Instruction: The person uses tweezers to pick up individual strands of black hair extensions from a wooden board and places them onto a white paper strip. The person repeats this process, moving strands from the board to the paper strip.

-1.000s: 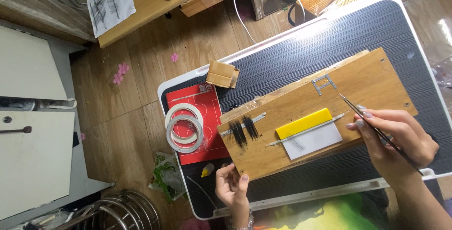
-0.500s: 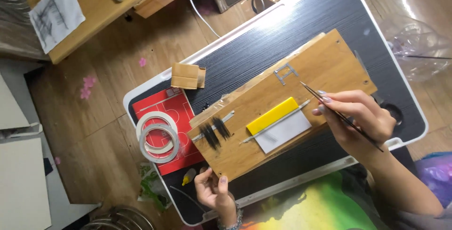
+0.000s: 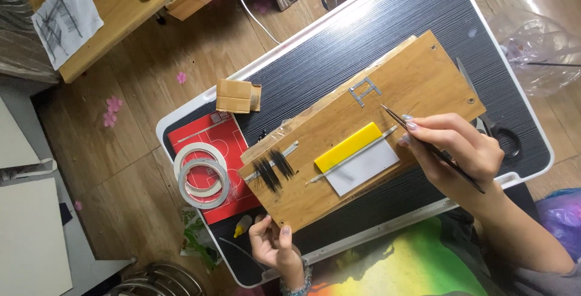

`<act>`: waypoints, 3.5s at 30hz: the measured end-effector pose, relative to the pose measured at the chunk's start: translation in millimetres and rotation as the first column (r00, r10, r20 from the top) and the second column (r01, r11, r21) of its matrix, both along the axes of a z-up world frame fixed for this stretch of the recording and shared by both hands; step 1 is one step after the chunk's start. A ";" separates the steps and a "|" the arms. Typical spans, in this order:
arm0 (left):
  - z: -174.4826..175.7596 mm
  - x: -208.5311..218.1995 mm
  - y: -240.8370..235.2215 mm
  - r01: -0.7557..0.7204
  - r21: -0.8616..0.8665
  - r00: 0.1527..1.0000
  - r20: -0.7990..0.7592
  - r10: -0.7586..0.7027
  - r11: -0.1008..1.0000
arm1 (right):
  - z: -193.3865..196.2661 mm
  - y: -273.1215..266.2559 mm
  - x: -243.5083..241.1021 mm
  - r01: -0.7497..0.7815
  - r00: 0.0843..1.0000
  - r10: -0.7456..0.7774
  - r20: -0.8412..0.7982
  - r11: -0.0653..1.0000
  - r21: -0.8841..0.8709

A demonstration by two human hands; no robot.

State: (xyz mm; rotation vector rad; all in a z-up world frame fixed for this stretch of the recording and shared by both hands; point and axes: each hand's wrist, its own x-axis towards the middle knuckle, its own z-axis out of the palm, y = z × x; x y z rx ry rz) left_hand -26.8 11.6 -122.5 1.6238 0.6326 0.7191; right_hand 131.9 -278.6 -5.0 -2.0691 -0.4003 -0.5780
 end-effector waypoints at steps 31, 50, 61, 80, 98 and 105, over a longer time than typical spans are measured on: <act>70.2 25.6 -17.6 0.111 0.227 0.994 -0.018 -0.110 0.968 | 15.1 -40.5 -54.5 -0.307 0.935 0.330 -0.127 0.935 0.175; 120.5 89.1 -49.3 0.415 0.741 0.859 -0.127 -0.496 0.528 | -22.9 -24.5 -53.3 -0.474 0.808 0.539 -0.238 0.834 0.281; 117.3 98.0 -49.6 0.442 0.732 0.859 -0.179 -0.479 0.518 | -35.4 -20.7 -51.3 -0.499 0.779 0.577 -0.247 0.808 0.314; 114.5 99.8 -48.4 0.456 0.733 0.857 -0.208 -0.472 0.505 | -26.7 -9.1 -51.7 -0.421 0.830 0.486 -0.275 0.868 0.263; 115.1 100.5 -49.0 0.446 0.738 0.862 -0.202 -0.465 0.506 | -23.6 -9.3 -52.2 -0.438 0.816 0.484 -0.315 0.874 0.208; 116.0 100.8 -49.2 0.445 0.740 0.863 -0.204 -0.462 0.505 | -23.4 -10.9 -49.1 -0.456 0.813 0.497 -0.303 0.867 0.199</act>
